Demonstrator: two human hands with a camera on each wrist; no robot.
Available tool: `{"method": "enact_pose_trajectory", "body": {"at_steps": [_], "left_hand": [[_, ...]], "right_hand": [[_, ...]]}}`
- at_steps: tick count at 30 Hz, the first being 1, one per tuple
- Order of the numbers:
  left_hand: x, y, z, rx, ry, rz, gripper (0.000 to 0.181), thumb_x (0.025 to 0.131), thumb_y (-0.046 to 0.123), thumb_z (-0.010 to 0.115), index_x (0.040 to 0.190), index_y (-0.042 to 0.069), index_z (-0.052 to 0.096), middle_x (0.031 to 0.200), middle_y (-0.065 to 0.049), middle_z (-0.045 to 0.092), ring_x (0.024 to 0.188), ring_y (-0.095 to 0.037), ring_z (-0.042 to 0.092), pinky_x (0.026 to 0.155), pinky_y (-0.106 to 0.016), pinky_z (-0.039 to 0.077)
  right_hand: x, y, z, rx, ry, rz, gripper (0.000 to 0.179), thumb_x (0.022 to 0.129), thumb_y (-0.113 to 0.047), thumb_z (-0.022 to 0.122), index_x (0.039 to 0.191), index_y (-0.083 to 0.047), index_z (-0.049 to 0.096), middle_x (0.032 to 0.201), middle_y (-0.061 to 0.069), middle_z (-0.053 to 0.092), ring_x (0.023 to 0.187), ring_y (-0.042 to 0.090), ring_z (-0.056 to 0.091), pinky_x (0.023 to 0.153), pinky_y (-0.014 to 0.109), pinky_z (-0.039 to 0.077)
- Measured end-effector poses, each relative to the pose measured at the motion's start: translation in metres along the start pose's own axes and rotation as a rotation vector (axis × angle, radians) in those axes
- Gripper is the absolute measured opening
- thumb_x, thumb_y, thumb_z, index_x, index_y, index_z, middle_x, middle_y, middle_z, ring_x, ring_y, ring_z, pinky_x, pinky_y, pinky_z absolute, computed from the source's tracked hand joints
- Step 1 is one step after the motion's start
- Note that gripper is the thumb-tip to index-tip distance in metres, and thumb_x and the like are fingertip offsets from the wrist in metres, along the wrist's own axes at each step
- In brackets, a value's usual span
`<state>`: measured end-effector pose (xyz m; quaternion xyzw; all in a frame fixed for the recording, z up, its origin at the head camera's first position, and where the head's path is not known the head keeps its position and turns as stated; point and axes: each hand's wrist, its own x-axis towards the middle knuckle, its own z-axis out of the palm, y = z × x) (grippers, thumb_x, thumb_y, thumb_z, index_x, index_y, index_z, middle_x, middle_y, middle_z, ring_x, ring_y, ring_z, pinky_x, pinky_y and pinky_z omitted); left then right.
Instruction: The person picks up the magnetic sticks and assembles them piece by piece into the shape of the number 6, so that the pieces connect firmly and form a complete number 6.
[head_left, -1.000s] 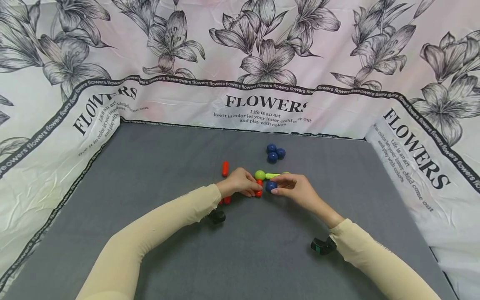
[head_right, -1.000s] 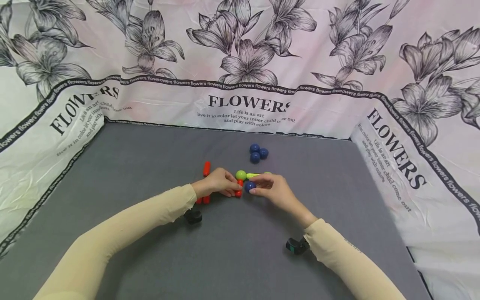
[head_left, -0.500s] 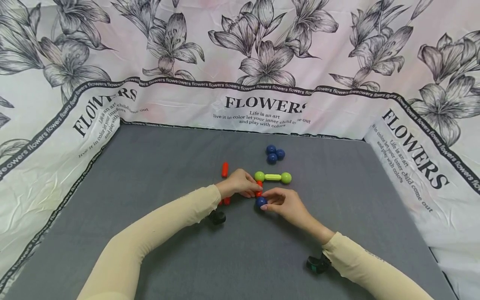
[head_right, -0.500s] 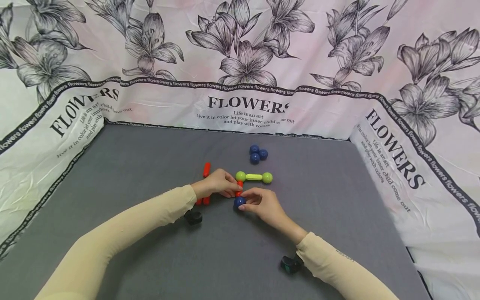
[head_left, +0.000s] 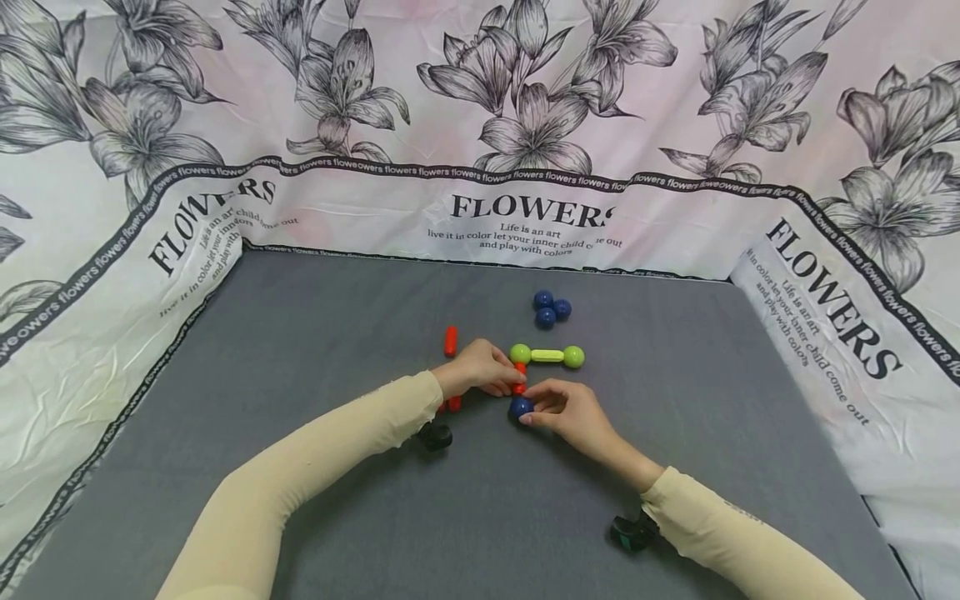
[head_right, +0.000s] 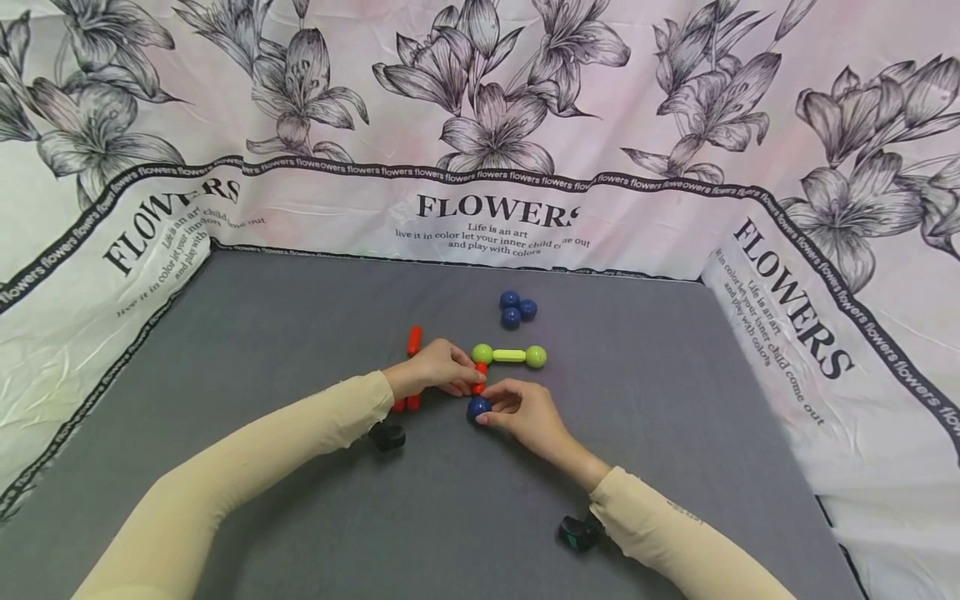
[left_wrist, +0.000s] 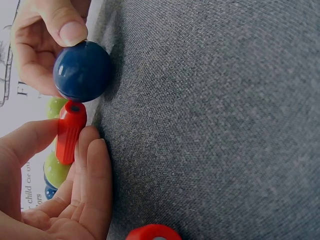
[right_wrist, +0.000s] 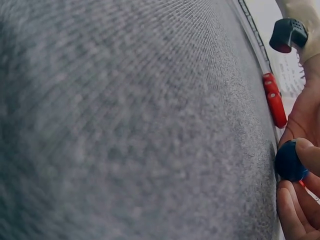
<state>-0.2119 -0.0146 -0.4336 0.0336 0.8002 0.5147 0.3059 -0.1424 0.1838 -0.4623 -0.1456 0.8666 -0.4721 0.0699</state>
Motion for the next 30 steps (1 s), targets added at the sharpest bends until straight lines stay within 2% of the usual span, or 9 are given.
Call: {"method": "enact_pose_trajectory", "body": {"at_steps": [6, 18, 26, 30], "left_hand": [[0.0, 0.001, 0.0, -0.005, 0.001, -0.001, 0.018, 0.086, 0.019, 0.078, 0.093, 0.002, 0.077, 0.075, -0.002, 0.072, 0.068, -0.012, 0.067, 0.069, -0.028, 0.061], [0.005, -0.002, 0.001, -0.008, 0.001, 0.012, 0.02, 0.084, 0.02, 0.079, 0.092, 0.002, 0.076, 0.074, -0.004, 0.073, 0.067, -0.011, 0.069, 0.066, -0.027, 0.061], [0.005, -0.004, 0.001, -0.014, 0.004, 0.019, 0.02, 0.084, 0.021, 0.08, 0.091, 0.002, 0.076, 0.074, -0.005, 0.073, 0.066, -0.011, 0.068, 0.066, -0.027, 0.061], [0.005, -0.004, 0.001, -0.017, -0.001, 0.022, 0.02, 0.084, 0.02, 0.08, 0.091, 0.002, 0.076, 0.075, -0.005, 0.073, 0.066, -0.012, 0.069, 0.066, -0.028, 0.061]], "right_hand": [[0.003, 0.003, 0.001, 0.041, 0.002, -0.004, 0.033, 0.077, -0.019, 0.086, 0.105, -0.008, 0.073, 0.094, 0.012, 0.074, 0.077, 0.009, 0.067, 0.068, 0.019, 0.056], [0.005, 0.004, 0.0, 0.076, -0.01, 0.028, 0.035, 0.079, -0.013, 0.083, 0.108, -0.004, 0.068, 0.099, 0.017, 0.072, 0.079, 0.01, 0.067, 0.067, 0.019, 0.056], [-0.001, -0.021, -0.006, 0.101, -0.043, 0.038, 0.033, 0.081, -0.005, 0.08, 0.109, 0.004, 0.066, 0.101, 0.025, 0.07, 0.081, 0.016, 0.068, 0.069, 0.019, 0.056], [0.002, -0.006, -0.005, 0.142, -0.055, 0.033, 0.033, 0.082, -0.01, 0.08, 0.11, 0.001, 0.067, 0.102, 0.022, 0.071, 0.081, 0.01, 0.068, 0.07, 0.02, 0.056]]}}
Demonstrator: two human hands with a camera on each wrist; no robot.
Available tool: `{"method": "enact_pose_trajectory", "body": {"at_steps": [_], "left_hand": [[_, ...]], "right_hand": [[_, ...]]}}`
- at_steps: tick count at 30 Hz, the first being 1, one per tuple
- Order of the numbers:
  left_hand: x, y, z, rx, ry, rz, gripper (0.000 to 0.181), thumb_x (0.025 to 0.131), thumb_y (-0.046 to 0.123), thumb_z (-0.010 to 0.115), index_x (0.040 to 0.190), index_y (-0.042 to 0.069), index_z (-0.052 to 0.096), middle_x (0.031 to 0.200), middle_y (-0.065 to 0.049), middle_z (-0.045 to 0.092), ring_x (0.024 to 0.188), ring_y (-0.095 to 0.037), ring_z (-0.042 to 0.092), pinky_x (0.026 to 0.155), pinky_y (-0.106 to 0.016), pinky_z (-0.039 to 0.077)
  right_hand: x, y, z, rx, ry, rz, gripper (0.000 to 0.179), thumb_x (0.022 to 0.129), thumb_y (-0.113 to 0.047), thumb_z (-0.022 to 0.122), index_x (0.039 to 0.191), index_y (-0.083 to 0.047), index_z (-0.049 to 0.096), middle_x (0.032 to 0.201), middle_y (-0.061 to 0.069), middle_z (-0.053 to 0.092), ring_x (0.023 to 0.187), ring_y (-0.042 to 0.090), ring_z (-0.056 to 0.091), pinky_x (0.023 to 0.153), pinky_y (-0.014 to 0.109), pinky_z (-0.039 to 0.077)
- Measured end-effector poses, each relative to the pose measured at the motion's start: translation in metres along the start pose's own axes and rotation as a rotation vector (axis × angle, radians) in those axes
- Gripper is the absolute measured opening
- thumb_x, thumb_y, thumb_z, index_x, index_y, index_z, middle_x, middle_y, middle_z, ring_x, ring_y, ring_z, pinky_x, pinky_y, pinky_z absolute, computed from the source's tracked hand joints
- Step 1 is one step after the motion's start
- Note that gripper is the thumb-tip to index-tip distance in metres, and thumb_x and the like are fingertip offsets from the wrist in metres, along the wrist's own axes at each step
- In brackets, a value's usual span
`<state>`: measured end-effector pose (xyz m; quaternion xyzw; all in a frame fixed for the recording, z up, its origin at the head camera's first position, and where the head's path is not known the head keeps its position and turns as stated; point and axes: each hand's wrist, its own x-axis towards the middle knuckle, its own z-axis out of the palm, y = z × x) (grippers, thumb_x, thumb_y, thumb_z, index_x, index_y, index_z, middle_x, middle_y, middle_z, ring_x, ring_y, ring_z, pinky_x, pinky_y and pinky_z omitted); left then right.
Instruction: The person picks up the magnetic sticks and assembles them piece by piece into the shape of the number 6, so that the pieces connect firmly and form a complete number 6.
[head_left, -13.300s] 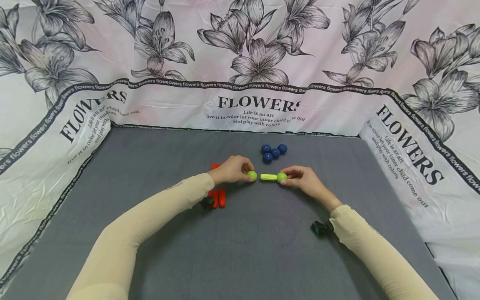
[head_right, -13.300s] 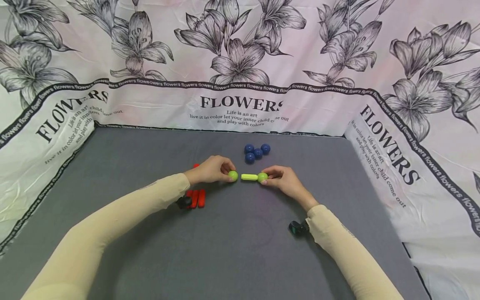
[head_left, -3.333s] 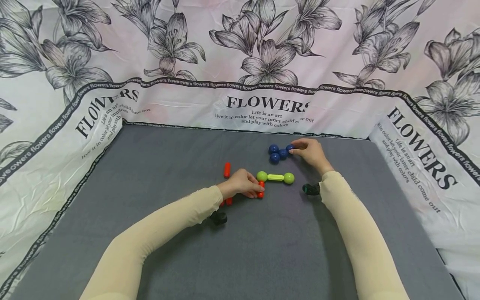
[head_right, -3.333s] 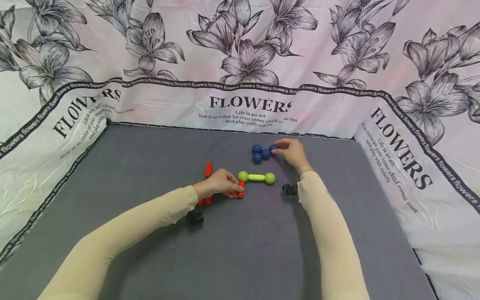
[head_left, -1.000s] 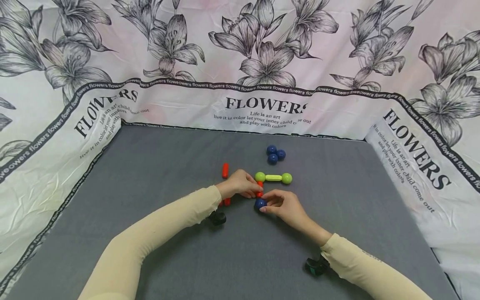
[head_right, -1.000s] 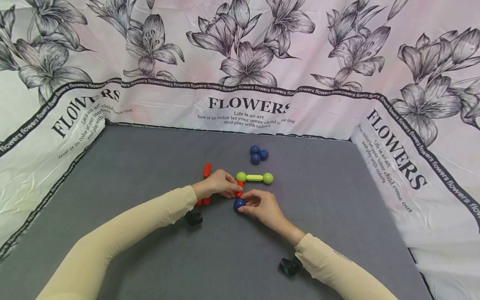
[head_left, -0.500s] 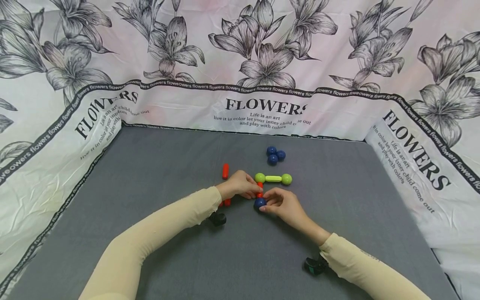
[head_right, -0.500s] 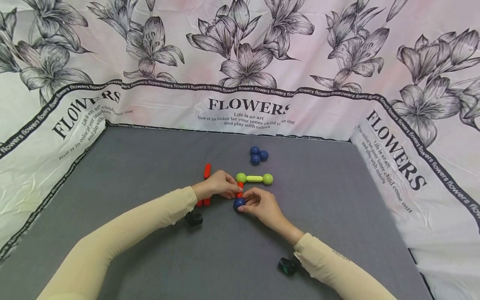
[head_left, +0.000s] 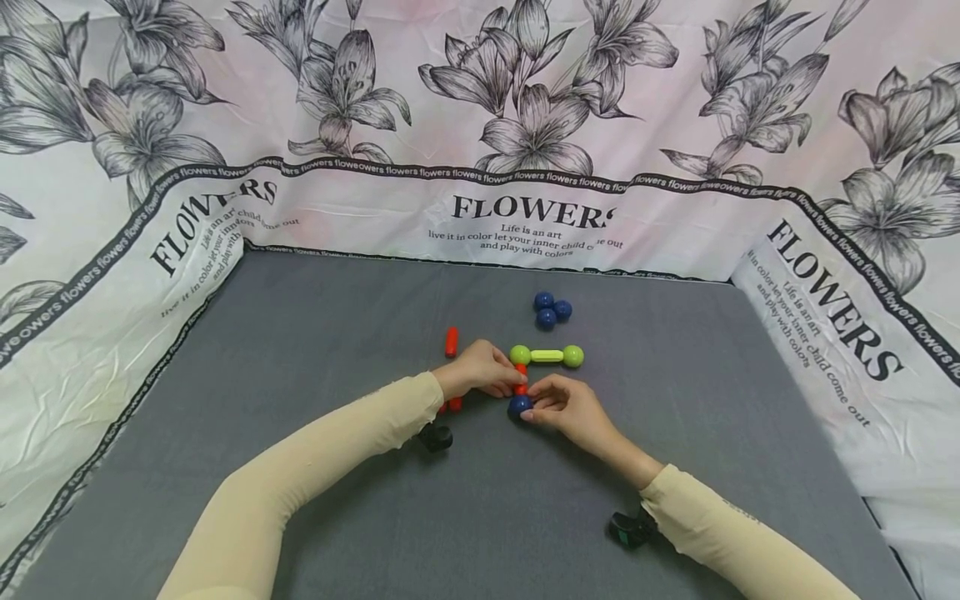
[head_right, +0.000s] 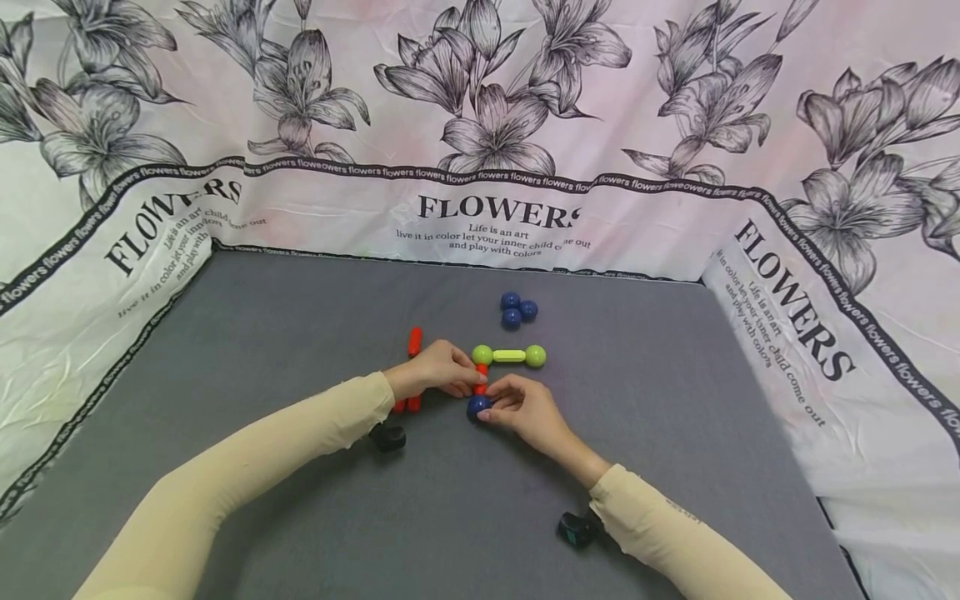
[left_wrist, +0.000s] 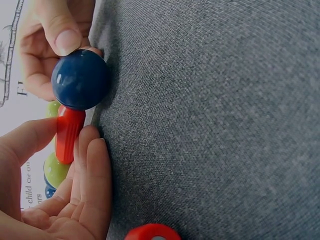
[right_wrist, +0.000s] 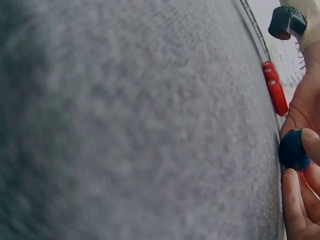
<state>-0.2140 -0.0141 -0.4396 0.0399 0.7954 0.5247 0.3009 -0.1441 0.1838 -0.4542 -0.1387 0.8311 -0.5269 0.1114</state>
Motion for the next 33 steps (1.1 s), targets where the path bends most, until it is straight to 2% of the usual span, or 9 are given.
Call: {"method": "enact_pose_trajectory", "body": {"at_steps": [4, 22, 26, 29, 33], "left_hand": [[0.0, 0.001, 0.0, 0.002, -0.003, 0.004, 0.021, 0.084, 0.02, 0.079, 0.092, 0.001, 0.076, 0.074, -0.005, 0.073, 0.067, -0.012, 0.069, 0.067, -0.028, 0.061], [-0.002, 0.002, 0.001, 0.018, 0.0, 0.003, 0.023, 0.086, 0.021, 0.078, 0.096, 0.0, 0.076, 0.085, -0.009, 0.076, 0.071, -0.013, 0.07, 0.072, -0.029, 0.062], [-0.003, 0.003, 0.0, 0.023, -0.018, 0.023, 0.024, 0.088, 0.02, 0.076, 0.099, 0.0, 0.076, 0.09, -0.011, 0.077, 0.075, -0.014, 0.072, 0.074, -0.029, 0.062], [-0.006, 0.004, -0.004, 0.083, -0.017, 0.059, 0.025, 0.089, 0.022, 0.075, 0.101, 0.0, 0.076, 0.091, -0.012, 0.077, 0.076, -0.014, 0.072, 0.073, -0.028, 0.061], [-0.011, 0.004, -0.018, 0.148, 0.053, 0.128, 0.024, 0.09, 0.024, 0.073, 0.102, 0.003, 0.075, 0.091, -0.011, 0.077, 0.076, -0.017, 0.072, 0.069, -0.027, 0.061]], "right_hand": [[0.004, 0.017, -0.001, 0.026, -0.004, -0.006, 0.033, 0.082, -0.017, 0.081, 0.109, -0.003, 0.068, 0.102, 0.02, 0.072, 0.08, 0.005, 0.069, 0.07, 0.021, 0.057], [0.007, 0.022, -0.003, 0.073, -0.022, 0.021, 0.033, 0.081, -0.017, 0.082, 0.107, -0.002, 0.069, 0.097, 0.021, 0.072, 0.076, 0.004, 0.069, 0.066, 0.02, 0.055], [0.006, 0.021, -0.004, 0.081, -0.022, 0.024, 0.032, 0.081, -0.016, 0.082, 0.106, 0.0, 0.068, 0.096, 0.022, 0.072, 0.075, 0.004, 0.069, 0.065, 0.019, 0.054], [0.006, 0.021, -0.005, 0.086, -0.024, 0.025, 0.032, 0.082, -0.014, 0.081, 0.106, 0.0, 0.068, 0.095, 0.023, 0.071, 0.074, 0.004, 0.068, 0.064, 0.019, 0.054], [0.007, 0.021, -0.004, 0.095, -0.032, 0.026, 0.032, 0.082, -0.014, 0.081, 0.107, 0.001, 0.068, 0.095, 0.023, 0.071, 0.073, 0.004, 0.068, 0.064, 0.019, 0.054]]}}
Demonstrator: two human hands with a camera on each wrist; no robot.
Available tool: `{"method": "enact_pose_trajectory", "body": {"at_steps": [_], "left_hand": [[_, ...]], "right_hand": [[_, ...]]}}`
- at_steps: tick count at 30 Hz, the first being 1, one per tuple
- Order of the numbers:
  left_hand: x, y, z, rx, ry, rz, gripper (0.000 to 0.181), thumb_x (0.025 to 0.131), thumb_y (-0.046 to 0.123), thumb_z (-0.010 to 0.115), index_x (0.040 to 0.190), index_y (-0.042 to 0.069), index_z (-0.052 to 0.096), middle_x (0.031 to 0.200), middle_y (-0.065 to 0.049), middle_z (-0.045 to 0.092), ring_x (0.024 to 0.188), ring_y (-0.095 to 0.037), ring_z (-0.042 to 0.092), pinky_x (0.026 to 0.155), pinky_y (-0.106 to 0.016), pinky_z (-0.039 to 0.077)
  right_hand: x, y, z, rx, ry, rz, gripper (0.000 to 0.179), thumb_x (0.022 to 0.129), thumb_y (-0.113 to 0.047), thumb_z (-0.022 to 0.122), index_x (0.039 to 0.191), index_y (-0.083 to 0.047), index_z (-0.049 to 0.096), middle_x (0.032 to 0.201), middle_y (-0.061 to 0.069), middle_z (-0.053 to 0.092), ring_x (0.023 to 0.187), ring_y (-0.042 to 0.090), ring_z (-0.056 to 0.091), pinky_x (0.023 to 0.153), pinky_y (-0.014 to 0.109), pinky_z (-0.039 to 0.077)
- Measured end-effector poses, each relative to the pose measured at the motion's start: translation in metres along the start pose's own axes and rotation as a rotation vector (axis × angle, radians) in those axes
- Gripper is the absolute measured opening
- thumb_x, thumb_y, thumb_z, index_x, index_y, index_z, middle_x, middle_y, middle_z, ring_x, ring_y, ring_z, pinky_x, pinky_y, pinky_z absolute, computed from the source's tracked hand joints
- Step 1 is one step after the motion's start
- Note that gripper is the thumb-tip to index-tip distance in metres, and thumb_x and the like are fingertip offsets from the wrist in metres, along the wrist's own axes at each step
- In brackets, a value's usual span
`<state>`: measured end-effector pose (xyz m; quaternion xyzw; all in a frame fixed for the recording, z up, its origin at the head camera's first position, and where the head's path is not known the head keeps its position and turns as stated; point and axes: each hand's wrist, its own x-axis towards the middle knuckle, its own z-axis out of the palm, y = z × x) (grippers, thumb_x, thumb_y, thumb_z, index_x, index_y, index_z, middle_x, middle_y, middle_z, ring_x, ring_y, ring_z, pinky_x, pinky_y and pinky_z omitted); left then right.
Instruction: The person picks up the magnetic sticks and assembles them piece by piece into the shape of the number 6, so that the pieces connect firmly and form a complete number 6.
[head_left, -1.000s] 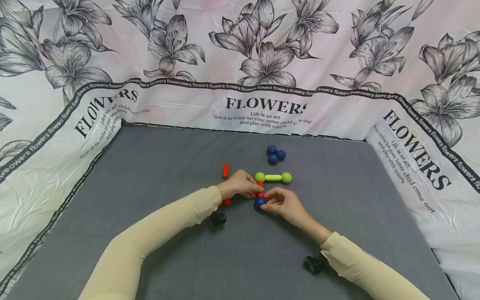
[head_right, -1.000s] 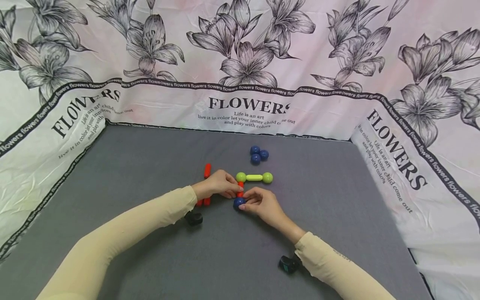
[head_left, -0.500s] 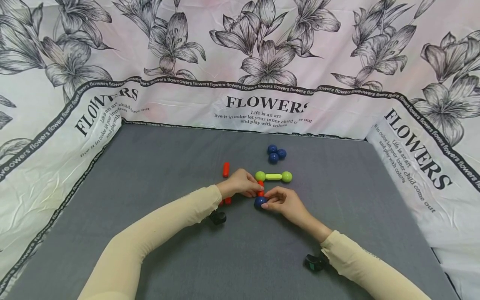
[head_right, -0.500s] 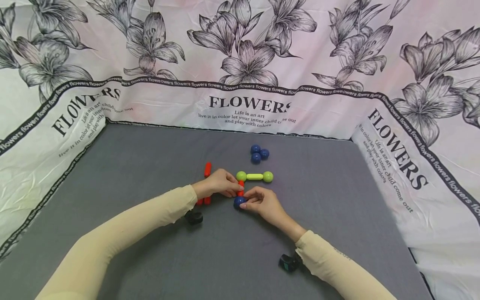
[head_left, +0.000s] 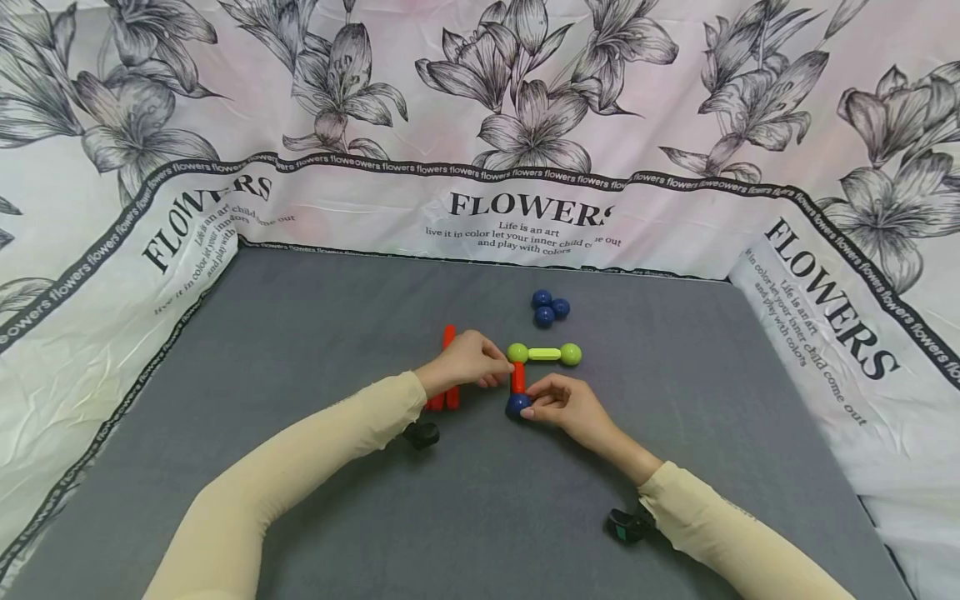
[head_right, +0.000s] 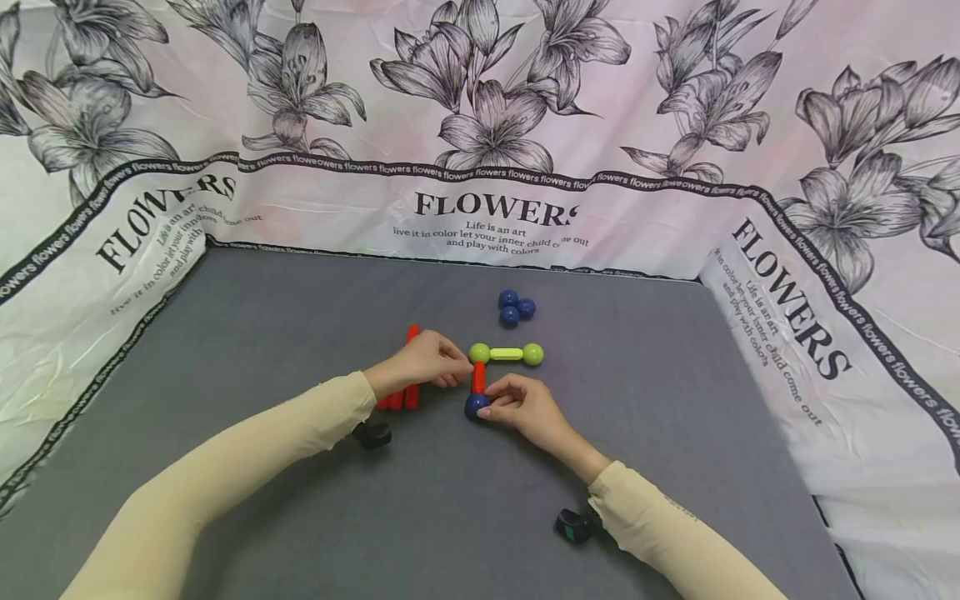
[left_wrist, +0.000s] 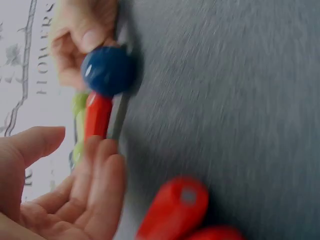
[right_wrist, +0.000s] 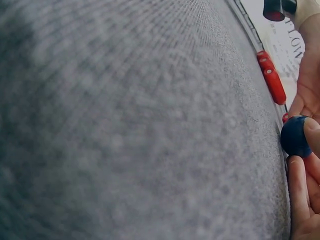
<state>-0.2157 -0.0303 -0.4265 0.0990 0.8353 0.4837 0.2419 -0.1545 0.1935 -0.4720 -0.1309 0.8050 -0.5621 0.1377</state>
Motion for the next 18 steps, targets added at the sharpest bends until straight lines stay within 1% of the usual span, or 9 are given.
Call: {"method": "enact_pose_trajectory", "body": {"at_steps": [3, 6, 10, 11, 13, 16, 18], "left_hand": [[-0.004, -0.003, -0.018, -0.016, 0.087, 0.033, 0.022, 0.09, 0.024, 0.073, 0.103, 0.006, 0.075, 0.096, -0.014, 0.076, 0.081, -0.023, 0.072, 0.071, -0.03, 0.061], [-0.005, -0.009, -0.038, -0.03, 0.177, 0.05, 0.022, 0.09, 0.024, 0.073, 0.105, 0.007, 0.074, 0.101, -0.017, 0.074, 0.084, -0.028, 0.072, 0.074, -0.035, 0.061], [-0.006, -0.024, -0.06, -0.02, 0.265, 0.04, 0.026, 0.09, 0.024, 0.073, 0.11, 0.007, 0.07, 0.101, -0.016, 0.071, 0.085, -0.027, 0.07, 0.077, -0.037, 0.061], [-0.006, -0.028, -0.064, -0.017, 0.275, 0.035, 0.029, 0.09, 0.024, 0.073, 0.112, 0.006, 0.069, 0.1, -0.015, 0.07, 0.085, -0.026, 0.069, 0.077, -0.037, 0.06], [-0.004, -0.037, -0.07, -0.008, 0.269, 0.026, 0.034, 0.091, 0.025, 0.073, 0.117, 0.006, 0.066, 0.097, -0.012, 0.068, 0.086, -0.024, 0.069, 0.076, -0.035, 0.06], [-0.002, -0.049, -0.075, 0.003, 0.226, 0.017, 0.04, 0.091, 0.027, 0.073, 0.123, 0.007, 0.063, 0.092, -0.008, 0.065, 0.086, -0.022, 0.068, 0.075, -0.031, 0.059], [0.0, -0.055, -0.075, 0.017, 0.196, 0.018, 0.043, 0.091, 0.029, 0.073, 0.127, 0.008, 0.061, 0.088, -0.006, 0.063, 0.084, -0.019, 0.066, 0.073, -0.028, 0.058]], "right_hand": [[0.001, 0.0, 0.001, 0.003, -0.001, 0.002, 0.032, 0.082, -0.014, 0.081, 0.106, 0.001, 0.068, 0.094, 0.022, 0.071, 0.073, 0.004, 0.068, 0.063, 0.019, 0.053], [0.001, 0.001, 0.001, -0.004, 0.0, 0.004, 0.031, 0.082, -0.015, 0.081, 0.106, 0.0, 0.068, 0.094, 0.02, 0.072, 0.072, 0.004, 0.067, 0.062, 0.019, 0.052], [0.001, 0.002, 0.0, -0.015, -0.003, 0.008, 0.03, 0.083, -0.017, 0.081, 0.106, -0.002, 0.069, 0.093, 0.019, 0.072, 0.072, 0.004, 0.066, 0.06, 0.019, 0.049], [0.001, 0.002, 0.0, -0.017, -0.004, 0.01, 0.03, 0.083, -0.017, 0.081, 0.106, -0.002, 0.069, 0.093, 0.018, 0.073, 0.072, 0.004, 0.066, 0.06, 0.019, 0.049], [0.001, 0.001, -0.001, -0.018, -0.004, 0.014, 0.03, 0.083, -0.018, 0.08, 0.106, -0.001, 0.069, 0.092, 0.017, 0.073, 0.071, 0.003, 0.065, 0.059, 0.019, 0.048], [0.002, 0.0, -0.001, -0.024, -0.008, 0.022, 0.03, 0.083, -0.019, 0.08, 0.106, -0.002, 0.069, 0.091, 0.015, 0.073, 0.072, 0.003, 0.064, 0.06, 0.019, 0.048], [0.003, -0.001, -0.001, -0.033, -0.011, 0.028, 0.03, 0.084, -0.02, 0.08, 0.106, -0.002, 0.069, 0.09, 0.013, 0.073, 0.072, 0.003, 0.064, 0.06, 0.019, 0.047]]}}
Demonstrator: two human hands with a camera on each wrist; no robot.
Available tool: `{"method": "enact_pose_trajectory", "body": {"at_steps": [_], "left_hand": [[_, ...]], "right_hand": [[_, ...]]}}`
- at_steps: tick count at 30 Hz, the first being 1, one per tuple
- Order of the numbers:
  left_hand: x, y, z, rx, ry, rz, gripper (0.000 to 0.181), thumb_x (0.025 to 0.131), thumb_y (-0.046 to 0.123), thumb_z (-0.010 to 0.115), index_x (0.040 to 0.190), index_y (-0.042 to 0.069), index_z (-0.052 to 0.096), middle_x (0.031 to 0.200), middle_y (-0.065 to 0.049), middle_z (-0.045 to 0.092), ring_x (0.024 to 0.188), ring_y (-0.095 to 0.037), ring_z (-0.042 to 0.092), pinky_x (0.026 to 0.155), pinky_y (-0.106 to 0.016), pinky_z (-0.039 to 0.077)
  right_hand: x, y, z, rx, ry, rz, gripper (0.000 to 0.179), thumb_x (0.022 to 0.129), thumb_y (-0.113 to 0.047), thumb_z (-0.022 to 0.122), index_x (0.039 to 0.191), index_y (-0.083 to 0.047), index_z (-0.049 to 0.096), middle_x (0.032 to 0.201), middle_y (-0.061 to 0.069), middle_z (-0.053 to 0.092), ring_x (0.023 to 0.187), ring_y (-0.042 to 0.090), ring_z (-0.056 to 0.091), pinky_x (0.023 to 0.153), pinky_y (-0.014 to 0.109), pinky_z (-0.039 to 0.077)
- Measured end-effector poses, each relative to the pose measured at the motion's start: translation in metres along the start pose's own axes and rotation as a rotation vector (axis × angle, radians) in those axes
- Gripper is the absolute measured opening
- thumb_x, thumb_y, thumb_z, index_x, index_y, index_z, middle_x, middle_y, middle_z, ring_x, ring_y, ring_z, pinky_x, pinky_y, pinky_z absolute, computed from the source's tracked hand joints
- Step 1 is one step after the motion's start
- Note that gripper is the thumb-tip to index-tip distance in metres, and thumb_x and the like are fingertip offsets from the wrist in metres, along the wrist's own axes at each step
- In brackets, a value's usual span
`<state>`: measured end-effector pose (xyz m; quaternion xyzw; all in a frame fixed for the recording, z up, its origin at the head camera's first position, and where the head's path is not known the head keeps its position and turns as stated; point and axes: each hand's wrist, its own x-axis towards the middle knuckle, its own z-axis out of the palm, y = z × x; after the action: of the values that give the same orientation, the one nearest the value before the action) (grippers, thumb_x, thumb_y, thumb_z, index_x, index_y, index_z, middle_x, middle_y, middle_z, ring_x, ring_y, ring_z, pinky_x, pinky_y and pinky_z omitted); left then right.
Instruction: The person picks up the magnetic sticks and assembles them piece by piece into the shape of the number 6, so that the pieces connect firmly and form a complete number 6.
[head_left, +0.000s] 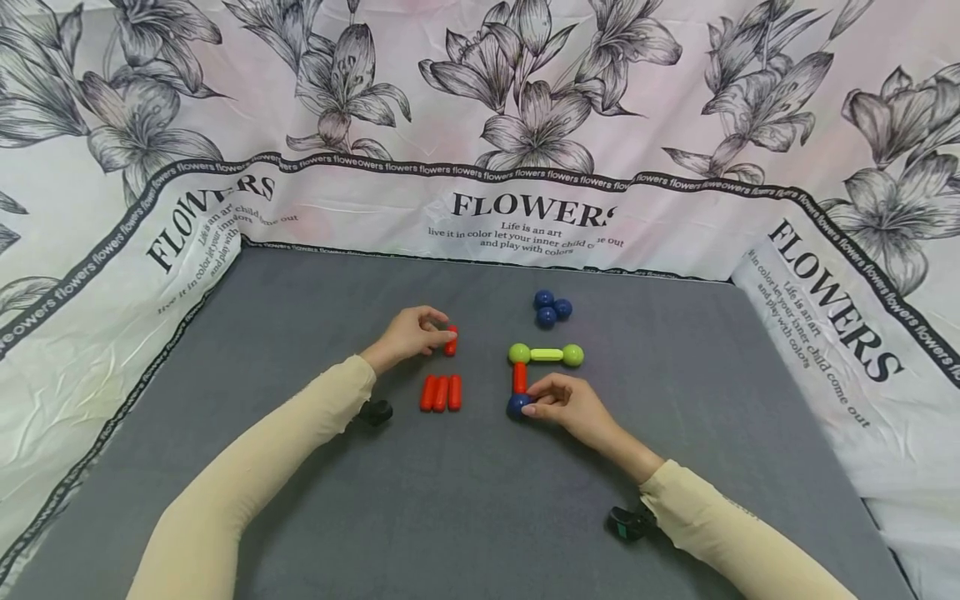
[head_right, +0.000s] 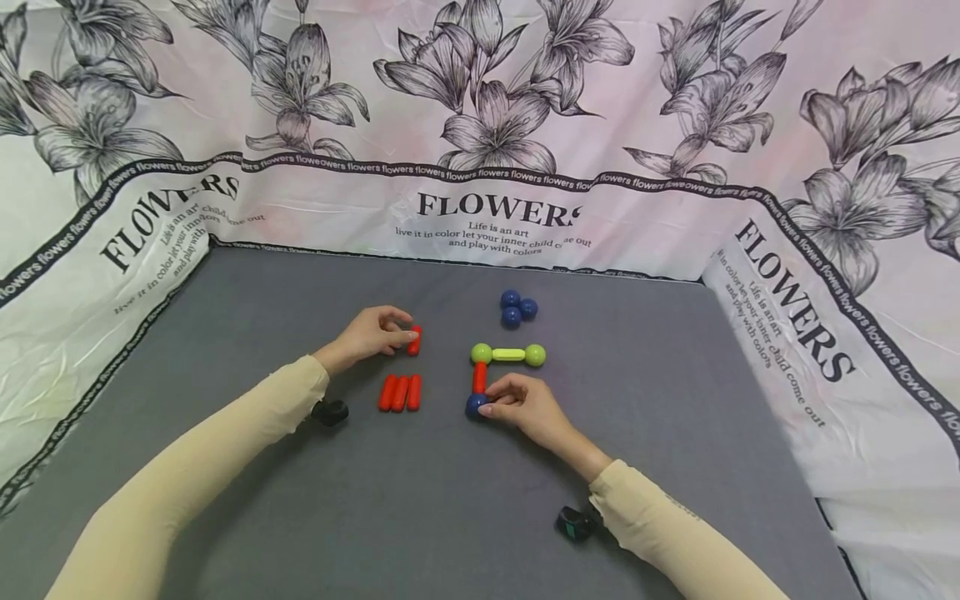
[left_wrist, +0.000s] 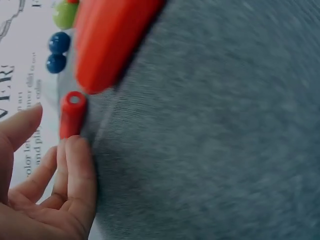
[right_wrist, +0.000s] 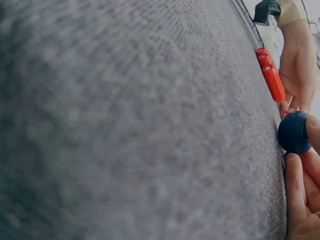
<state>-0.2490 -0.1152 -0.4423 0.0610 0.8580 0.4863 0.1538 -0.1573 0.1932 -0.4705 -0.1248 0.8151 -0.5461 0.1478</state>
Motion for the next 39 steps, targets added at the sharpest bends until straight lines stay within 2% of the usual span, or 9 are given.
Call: {"method": "enact_pose_trajectory", "body": {"at_steps": [3, 7, 12, 16, 23, 28, 36, 39], "left_hand": [[0.002, -0.005, 0.002, 0.026, -0.009, 0.013, 0.043, 0.091, 0.029, 0.073, 0.128, 0.01, 0.061, 0.084, -0.003, 0.061, 0.078, -0.015, 0.062, 0.071, -0.025, 0.056], [0.002, -0.006, 0.006, 0.075, 0.013, 0.043, 0.043, 0.09, 0.027, 0.074, 0.127, 0.008, 0.063, 0.082, -0.005, 0.062, 0.07, -0.014, 0.058, 0.064, -0.023, 0.05], [0.001, -0.004, 0.008, 0.122, 0.042, 0.051, 0.041, 0.089, 0.026, 0.075, 0.124, 0.007, 0.065, 0.086, -0.009, 0.066, 0.068, -0.014, 0.055, 0.06, -0.022, 0.043], [0.0, -0.003, 0.009, 0.135, 0.054, 0.04, 0.04, 0.089, 0.027, 0.075, 0.123, 0.007, 0.065, 0.089, -0.01, 0.067, 0.07, -0.015, 0.054, 0.062, -0.022, 0.043], [-0.002, -0.002, 0.011, 0.134, 0.051, 0.042, 0.04, 0.09, 0.026, 0.074, 0.124, 0.008, 0.064, 0.092, -0.012, 0.068, 0.072, -0.016, 0.055, 0.063, -0.023, 0.043], [-0.002, -0.004, 0.011, 0.131, 0.06, 0.055, 0.039, 0.089, 0.025, 0.075, 0.123, 0.01, 0.065, 0.095, -0.012, 0.07, 0.075, -0.017, 0.058, 0.064, -0.023, 0.045], [-0.005, 0.0, 0.014, 0.145, 0.113, 0.068, 0.036, 0.086, 0.023, 0.079, 0.119, 0.015, 0.068, 0.097, -0.011, 0.075, 0.083, -0.021, 0.067, 0.07, -0.025, 0.049], [-0.006, 0.003, 0.016, 0.142, 0.127, 0.068, 0.034, 0.085, 0.021, 0.079, 0.118, 0.017, 0.069, 0.097, -0.01, 0.075, 0.083, -0.021, 0.068, 0.07, -0.026, 0.051]], "right_hand": [[0.001, -0.001, 0.0, -0.008, -0.004, 0.006, 0.031, 0.084, -0.02, 0.08, 0.107, -0.003, 0.069, 0.09, 0.009, 0.072, 0.073, 0.004, 0.064, 0.06, 0.02, 0.047], [0.001, -0.001, 0.0, -0.001, -0.011, 0.01, 0.031, 0.084, -0.021, 0.079, 0.108, -0.003, 0.069, 0.088, 0.006, 0.072, 0.072, 0.004, 0.063, 0.06, 0.02, 0.047], [0.002, -0.001, -0.001, 0.0, -0.023, 0.0, 0.03, 0.085, -0.021, 0.078, 0.108, -0.003, 0.069, 0.091, 0.012, 0.072, 0.073, 0.004, 0.064, 0.06, 0.02, 0.047], [0.002, 0.0, -0.002, -0.004, -0.025, 0.0, 0.031, 0.085, -0.022, 0.078, 0.108, -0.004, 0.069, 0.092, 0.014, 0.072, 0.074, 0.004, 0.064, 0.06, 0.02, 0.047], [0.001, 0.001, -0.002, -0.014, -0.013, 0.012, 0.029, 0.085, -0.023, 0.079, 0.107, -0.006, 0.07, 0.087, 0.001, 0.072, 0.073, 0.004, 0.063, 0.059, 0.02, 0.046], [0.001, -0.001, -0.003, -0.017, -0.019, 0.009, 0.028, 0.086, -0.025, 0.078, 0.107, -0.009, 0.07, 0.088, 0.002, 0.072, 0.072, 0.004, 0.062, 0.058, 0.02, 0.045], [0.001, 0.001, -0.002, -0.013, -0.012, 0.01, 0.028, 0.085, -0.024, 0.079, 0.106, -0.008, 0.07, 0.083, -0.005, 0.071, 0.071, 0.003, 0.061, 0.059, 0.02, 0.046], [0.001, 0.002, -0.002, -0.005, -0.014, 0.004, 0.029, 0.085, -0.022, 0.079, 0.107, -0.006, 0.069, 0.084, -0.002, 0.071, 0.072, 0.003, 0.062, 0.059, 0.02, 0.045]]}}
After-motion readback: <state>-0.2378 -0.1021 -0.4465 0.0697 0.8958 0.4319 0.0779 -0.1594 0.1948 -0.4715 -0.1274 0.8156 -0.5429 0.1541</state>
